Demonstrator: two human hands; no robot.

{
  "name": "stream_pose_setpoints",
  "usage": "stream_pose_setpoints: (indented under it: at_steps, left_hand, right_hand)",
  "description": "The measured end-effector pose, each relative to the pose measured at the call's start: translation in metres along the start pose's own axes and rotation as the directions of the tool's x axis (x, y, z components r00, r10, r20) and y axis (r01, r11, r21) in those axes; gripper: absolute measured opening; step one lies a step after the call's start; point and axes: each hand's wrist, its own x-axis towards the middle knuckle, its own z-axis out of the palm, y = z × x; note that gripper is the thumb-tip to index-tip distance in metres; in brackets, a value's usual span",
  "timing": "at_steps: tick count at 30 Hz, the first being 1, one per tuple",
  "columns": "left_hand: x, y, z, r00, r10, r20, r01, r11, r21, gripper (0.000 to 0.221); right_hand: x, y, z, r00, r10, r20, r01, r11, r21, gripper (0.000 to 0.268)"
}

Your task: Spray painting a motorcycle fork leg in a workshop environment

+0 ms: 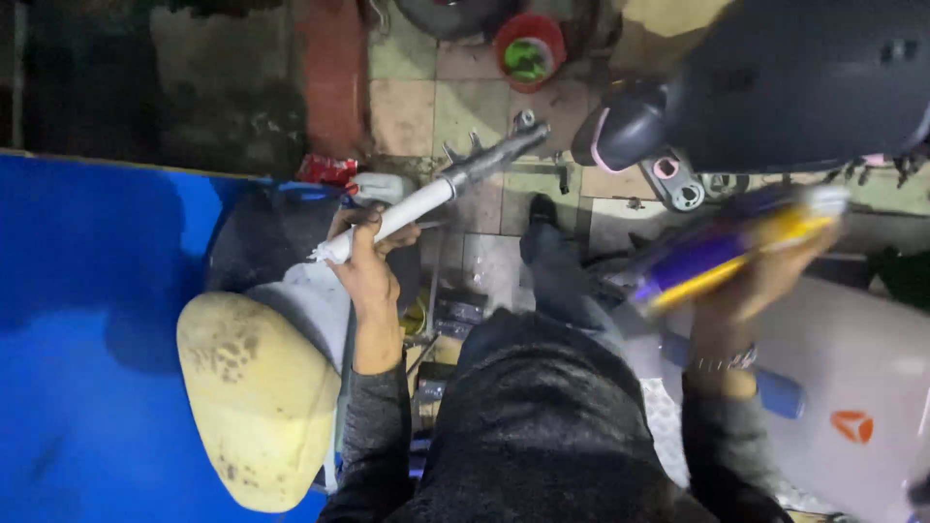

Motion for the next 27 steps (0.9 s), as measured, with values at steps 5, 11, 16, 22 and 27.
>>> stream_pose_setpoints:
  at_steps: [5, 11, 16, 22, 27]
  left_hand:
    - [0.05, 0.032, 0.045, 0.989, 0.133, -0.065, -0.137, 0.989, -0.055, 0.012]
    - [0.122, 0.056, 0.055, 0.986, 0.13, -0.107, -0.152, 0.962, -0.227, 0.009]
    - [0.203, 0.053, 0.045, 0.982, 0.155, -0.11, -0.183, 0.927, -0.328, 0.008]
    - [0.276, 0.09, 0.061, 0.983, 0.128, -0.13, -0.173, 0.881, -0.44, 0.008]
    - [0.316, 0.103, 0.055, 0.987, 0.121, -0.105, -0.156, 0.877, -0.455, 0.01]
  right_hand:
    - [0.002, -0.155, 0.012, 0.751, -0.638, 0.169, 0.224, 0.487, 0.844, 0.124]
    - [0.071, -0.246, 0.059, 0.777, -0.628, 0.044, 0.321, 0.456, 0.83, 0.078]
    - [0.048, -0.342, 0.108, 0.362, -0.918, 0.162, 0.592, 0.361, 0.721, 0.089]
    - [0.035, -0.427, 0.173, 0.194, -0.98, 0.05, 0.75, 0.181, 0.636, 0.072]
    - [0.102, -0.497, 0.183, 0.284, -0.951, -0.124, 0.852, 0.191, 0.487, 0.063]
